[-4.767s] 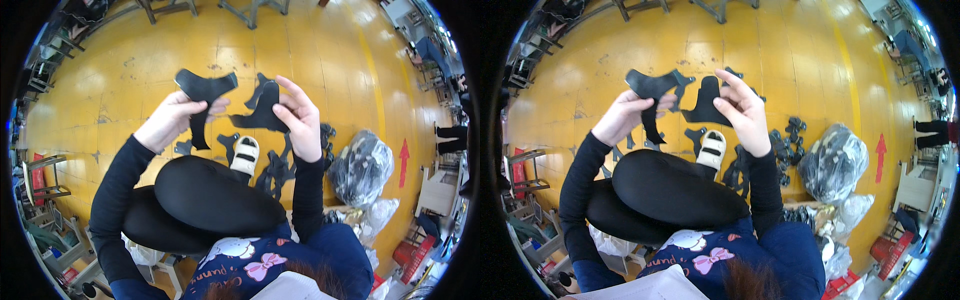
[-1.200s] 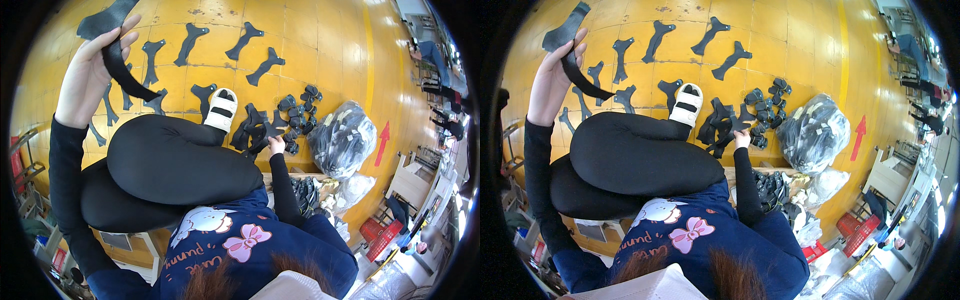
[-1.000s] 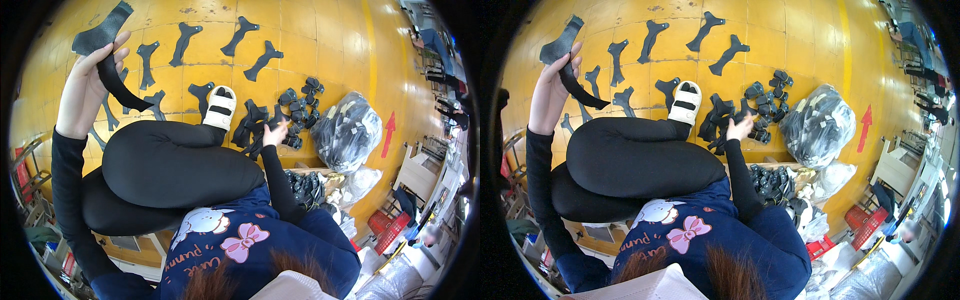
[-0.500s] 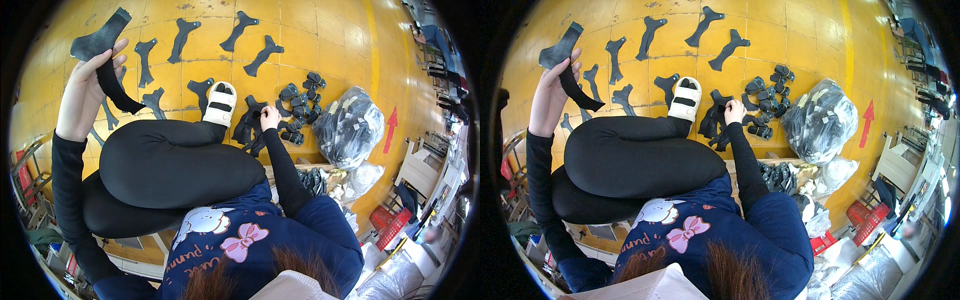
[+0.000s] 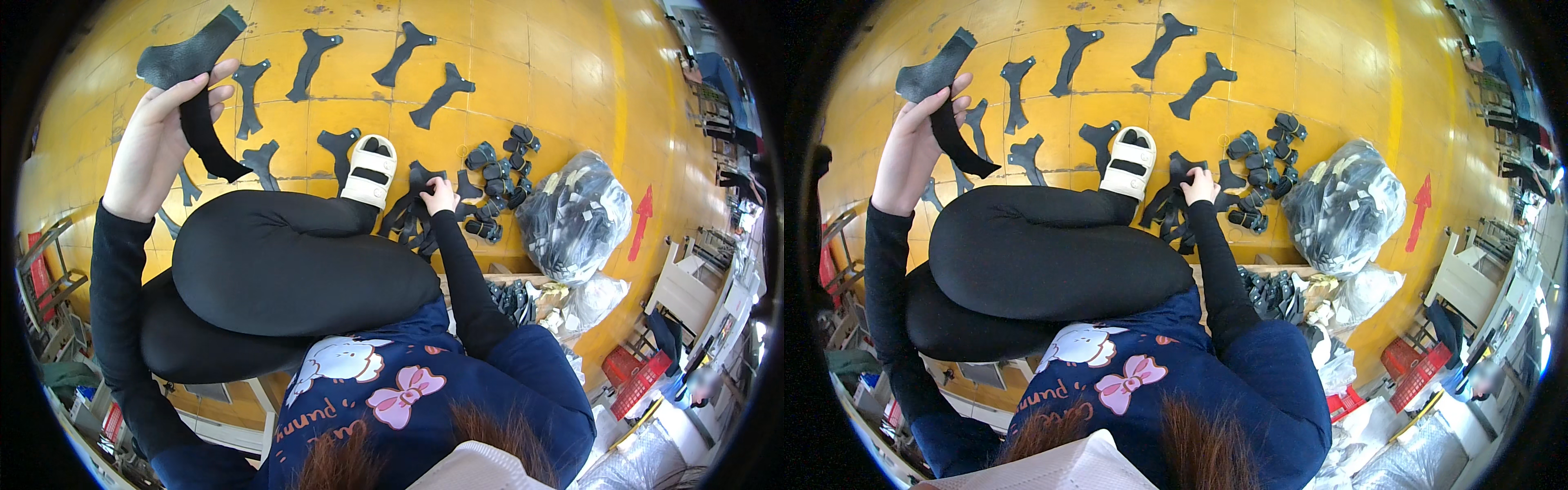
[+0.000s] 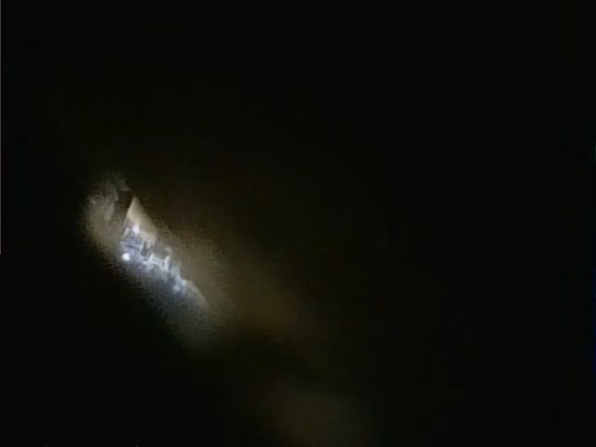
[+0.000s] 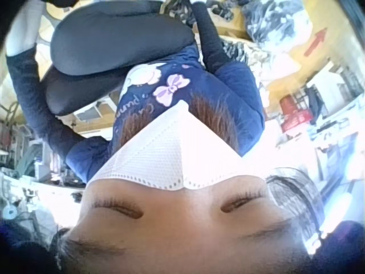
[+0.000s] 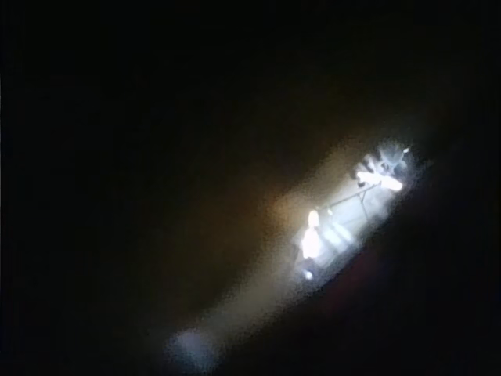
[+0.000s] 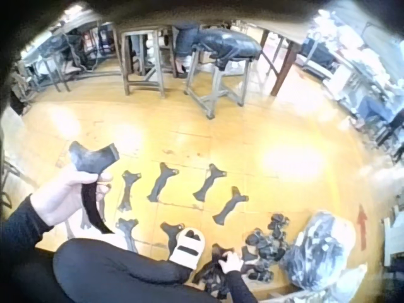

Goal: The person sits on the floor and sorts black shoe parts, picking them up one by one, inspecting them, and arranging them in rows. They also gather a pile of parts and tie them together with a rubber band.

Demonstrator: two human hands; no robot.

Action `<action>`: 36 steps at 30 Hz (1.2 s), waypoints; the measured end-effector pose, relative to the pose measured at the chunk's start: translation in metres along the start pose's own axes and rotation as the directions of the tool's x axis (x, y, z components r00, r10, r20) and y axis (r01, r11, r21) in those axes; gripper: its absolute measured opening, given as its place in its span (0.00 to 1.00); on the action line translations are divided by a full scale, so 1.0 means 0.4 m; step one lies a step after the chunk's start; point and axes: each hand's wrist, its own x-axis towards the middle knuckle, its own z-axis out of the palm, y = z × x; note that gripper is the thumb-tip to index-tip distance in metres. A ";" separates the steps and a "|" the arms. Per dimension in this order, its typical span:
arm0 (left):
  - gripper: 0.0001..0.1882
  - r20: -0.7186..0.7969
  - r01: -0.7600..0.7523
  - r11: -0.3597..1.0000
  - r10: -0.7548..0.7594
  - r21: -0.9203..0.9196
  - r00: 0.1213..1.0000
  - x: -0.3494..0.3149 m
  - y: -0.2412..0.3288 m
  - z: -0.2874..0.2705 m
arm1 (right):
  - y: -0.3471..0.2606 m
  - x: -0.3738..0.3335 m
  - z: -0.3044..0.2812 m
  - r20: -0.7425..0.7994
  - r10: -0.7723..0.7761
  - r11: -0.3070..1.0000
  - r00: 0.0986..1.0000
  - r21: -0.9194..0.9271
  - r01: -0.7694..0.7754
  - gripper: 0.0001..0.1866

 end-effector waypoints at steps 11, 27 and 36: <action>0.09 -0.024 0.023 0.999 -0.022 0.033 0.999 0.010 -0.012 -0.013 | 0.030 -0.013 0.012 -0.030 0.033 0.999 0.999 0.013 -0.033 0.15; 0.12 -0.021 0.031 0.998 -0.030 0.056 0.999 0.014 -0.013 -0.008 | 0.058 -0.002 -0.021 -0.225 -0.302 0.951 0.926 -0.003 0.309 0.11; 0.12 -0.002 0.004 0.999 -0.004 0.040 1.000 0.000 -0.017 -0.001 | 0.007 0.044 -0.037 -0.102 0.029 0.988 0.994 -0.151 -0.044 0.28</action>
